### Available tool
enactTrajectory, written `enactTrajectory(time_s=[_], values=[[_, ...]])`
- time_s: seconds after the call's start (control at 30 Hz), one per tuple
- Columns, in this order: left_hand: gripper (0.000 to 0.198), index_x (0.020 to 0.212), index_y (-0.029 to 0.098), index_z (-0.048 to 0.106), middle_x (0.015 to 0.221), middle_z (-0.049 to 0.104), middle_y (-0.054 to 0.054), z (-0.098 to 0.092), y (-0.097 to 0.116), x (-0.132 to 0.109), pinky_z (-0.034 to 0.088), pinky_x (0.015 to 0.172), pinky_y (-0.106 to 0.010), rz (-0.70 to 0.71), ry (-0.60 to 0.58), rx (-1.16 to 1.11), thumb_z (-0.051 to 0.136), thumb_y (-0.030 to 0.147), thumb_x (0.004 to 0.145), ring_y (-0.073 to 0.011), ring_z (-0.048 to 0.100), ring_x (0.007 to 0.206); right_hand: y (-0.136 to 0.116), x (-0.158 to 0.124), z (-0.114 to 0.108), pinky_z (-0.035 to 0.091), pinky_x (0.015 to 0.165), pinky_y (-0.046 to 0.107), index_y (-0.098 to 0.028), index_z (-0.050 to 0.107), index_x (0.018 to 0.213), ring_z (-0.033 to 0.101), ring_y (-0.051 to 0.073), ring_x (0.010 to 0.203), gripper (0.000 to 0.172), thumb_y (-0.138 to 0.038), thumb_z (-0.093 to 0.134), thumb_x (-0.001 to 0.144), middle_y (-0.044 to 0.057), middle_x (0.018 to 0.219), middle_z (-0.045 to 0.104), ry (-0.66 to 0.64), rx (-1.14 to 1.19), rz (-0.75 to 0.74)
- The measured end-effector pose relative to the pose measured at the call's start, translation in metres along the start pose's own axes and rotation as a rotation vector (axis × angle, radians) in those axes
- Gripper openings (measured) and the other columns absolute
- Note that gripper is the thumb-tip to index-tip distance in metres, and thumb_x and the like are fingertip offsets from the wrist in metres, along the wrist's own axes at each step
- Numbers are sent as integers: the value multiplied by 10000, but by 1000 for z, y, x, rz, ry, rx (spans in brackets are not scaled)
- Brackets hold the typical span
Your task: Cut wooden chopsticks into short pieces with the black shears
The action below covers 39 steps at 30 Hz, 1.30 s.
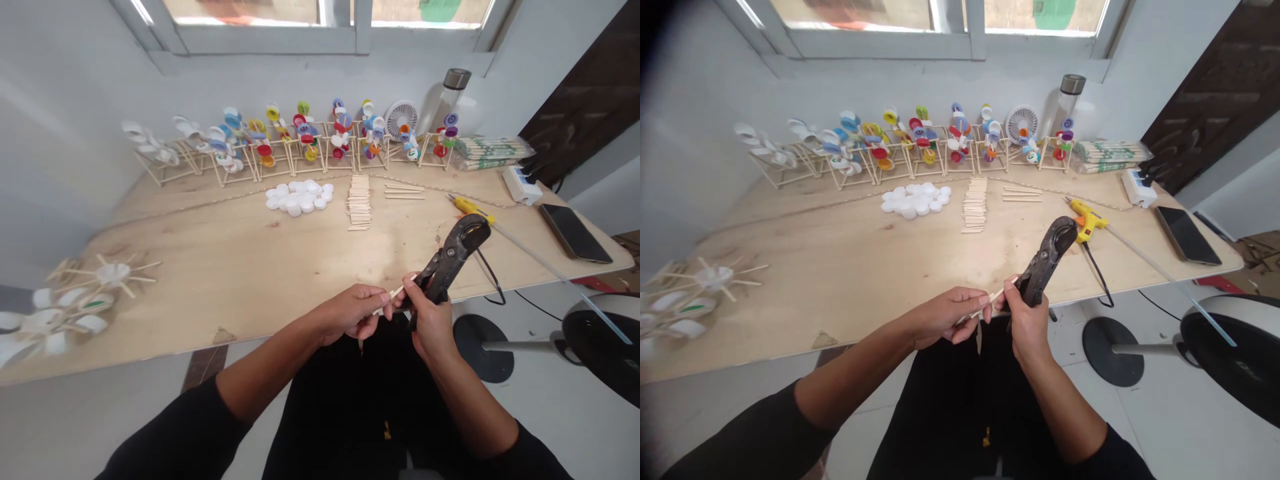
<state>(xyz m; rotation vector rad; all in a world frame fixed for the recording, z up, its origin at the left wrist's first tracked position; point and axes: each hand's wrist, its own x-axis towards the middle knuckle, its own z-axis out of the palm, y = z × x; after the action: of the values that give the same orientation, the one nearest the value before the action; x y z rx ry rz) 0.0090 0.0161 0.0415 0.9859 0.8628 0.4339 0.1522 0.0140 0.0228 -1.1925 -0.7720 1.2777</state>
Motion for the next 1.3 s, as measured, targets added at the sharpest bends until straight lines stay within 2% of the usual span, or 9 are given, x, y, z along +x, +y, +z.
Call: enactTrajectory(time_s=[0.2,0.4,0.53,0.63,0.77,0.97,1.13,1.3], values=[[320,698,175,499,338,302,107,2,-1,1,129,383,-208,64,12,18,379,415,872,-53,218,313,2,0,0,424,532,251,-156,589,788,512,111,503,201,-294,690,681,-36,569,566,2,-7,-7],[302,679,169,480,373,287,112,8,1,-4,180,407,-204,138,92,110,384,379,874,-53,232,346,-2,-1,-3,407,554,255,-161,581,805,509,118,531,204,-299,675,689,-38,577,552,-33,-20,-34],[301,684,168,484,384,285,110,4,9,-14,208,411,-199,174,161,234,376,371,878,-57,245,358,-10,-14,-22,413,637,283,-179,565,887,527,137,594,198,-310,622,751,-31,615,562,-94,-125,-64],[296,697,171,487,400,294,106,-4,13,-20,227,411,-196,204,218,299,379,380,876,-61,265,367,-8,-29,-42,409,703,294,-188,565,919,530,149,644,189,-317,592,783,-24,630,561,-162,-305,-50],[309,690,176,486,430,316,94,-10,17,-27,245,413,-193,251,281,380,373,398,873,-67,292,388,3,-47,-60,425,652,293,-197,552,940,550,181,666,217,-365,532,805,-12,647,548,-328,-526,88],[303,683,181,495,475,366,75,-6,24,-35,291,451,-189,277,301,517,367,375,877,-79,346,445,16,-54,-56,432,635,277,-197,553,966,558,166,661,205,-311,512,801,-2,725,578,-470,-734,113],[306,684,187,480,475,353,78,-6,25,-37,291,463,-190,277,309,589,347,372,888,-82,340,455,16,-53,-51,441,645,269,-202,555,977,592,188,765,209,-285,515,789,17,799,622,-481,-780,91],[317,679,192,472,489,333,74,-5,27,-37,282,473,-198,292,311,698,323,364,899,-89,327,465,13,-51,-48,439,633,269,-198,550,984,593,185,736,210,-269,506,792,14,772,622,-491,-799,67]])
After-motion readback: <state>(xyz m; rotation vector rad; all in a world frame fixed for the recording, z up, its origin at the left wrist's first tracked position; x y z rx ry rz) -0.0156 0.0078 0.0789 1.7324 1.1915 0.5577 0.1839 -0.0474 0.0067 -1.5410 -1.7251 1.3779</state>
